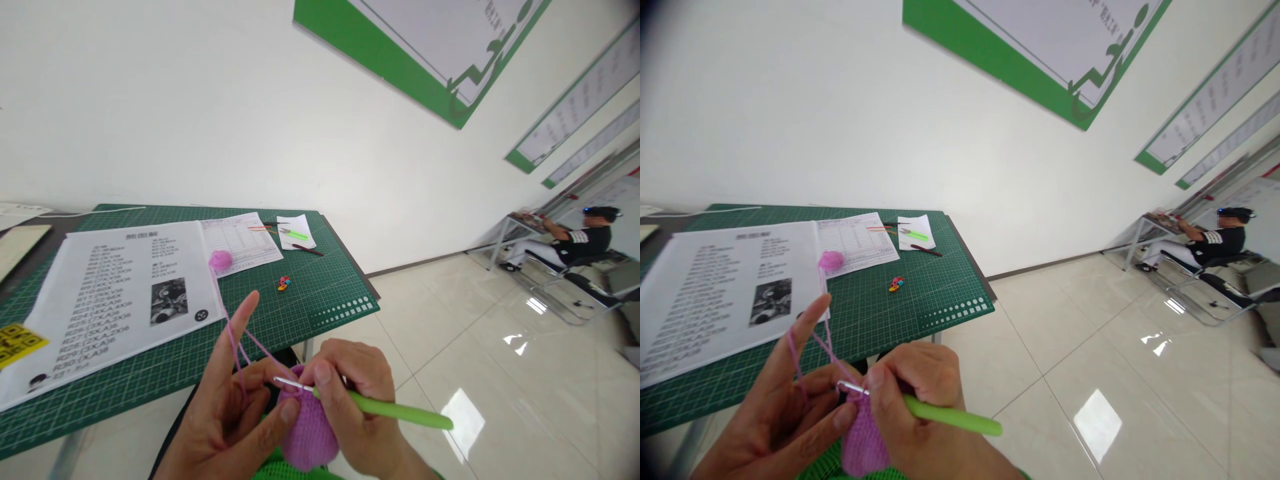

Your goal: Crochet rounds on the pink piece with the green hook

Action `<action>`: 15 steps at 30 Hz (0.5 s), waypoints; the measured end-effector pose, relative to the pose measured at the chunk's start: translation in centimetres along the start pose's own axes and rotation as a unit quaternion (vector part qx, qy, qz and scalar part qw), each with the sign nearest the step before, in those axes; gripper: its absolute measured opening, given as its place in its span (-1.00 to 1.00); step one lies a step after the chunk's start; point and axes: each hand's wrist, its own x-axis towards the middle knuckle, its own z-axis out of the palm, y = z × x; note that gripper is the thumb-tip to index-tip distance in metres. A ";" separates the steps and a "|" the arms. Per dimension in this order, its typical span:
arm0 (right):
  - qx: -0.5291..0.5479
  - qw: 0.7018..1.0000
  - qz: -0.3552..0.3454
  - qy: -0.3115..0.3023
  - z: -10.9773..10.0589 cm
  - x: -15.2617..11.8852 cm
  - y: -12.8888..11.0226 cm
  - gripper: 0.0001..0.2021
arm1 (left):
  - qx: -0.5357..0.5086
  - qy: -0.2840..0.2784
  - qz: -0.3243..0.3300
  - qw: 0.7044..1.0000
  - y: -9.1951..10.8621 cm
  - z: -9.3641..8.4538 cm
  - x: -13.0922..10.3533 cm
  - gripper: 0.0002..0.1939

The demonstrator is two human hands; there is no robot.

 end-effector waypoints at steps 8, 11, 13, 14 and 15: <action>0.019 0.999 -0.024 -0.026 -0.3 0.0 -0.3 -0.74 | -0.047 -0.048 -0.050 0.996 -0.2 -1.0 0.0 0.08; 0.031 0.999 -0.023 -0.028 -0.5 0.0 -0.6 -0.76 | -0.047 -0.052 -0.053 0.996 -0.2 -1.2 0.0 0.04; 0.032 0.999 -0.021 -0.028 -0.5 0.1 -0.8 -0.75 | -0.039 -0.056 -0.053 0.996 -0.3 -1.4 0.0 0.02; 0.028 0.999 -0.026 -0.027 -0.4 0.0 -0.8 -0.75 | -0.044 -0.068 -0.052 0.995 -0.3 -1.5 0.0 0.01; 0.020 0.999 -0.037 -0.023 -0.4 0.0 -0.8 -0.75 | -0.052 -0.082 -0.054 0.994 -0.3 -1.6 0.0 0.00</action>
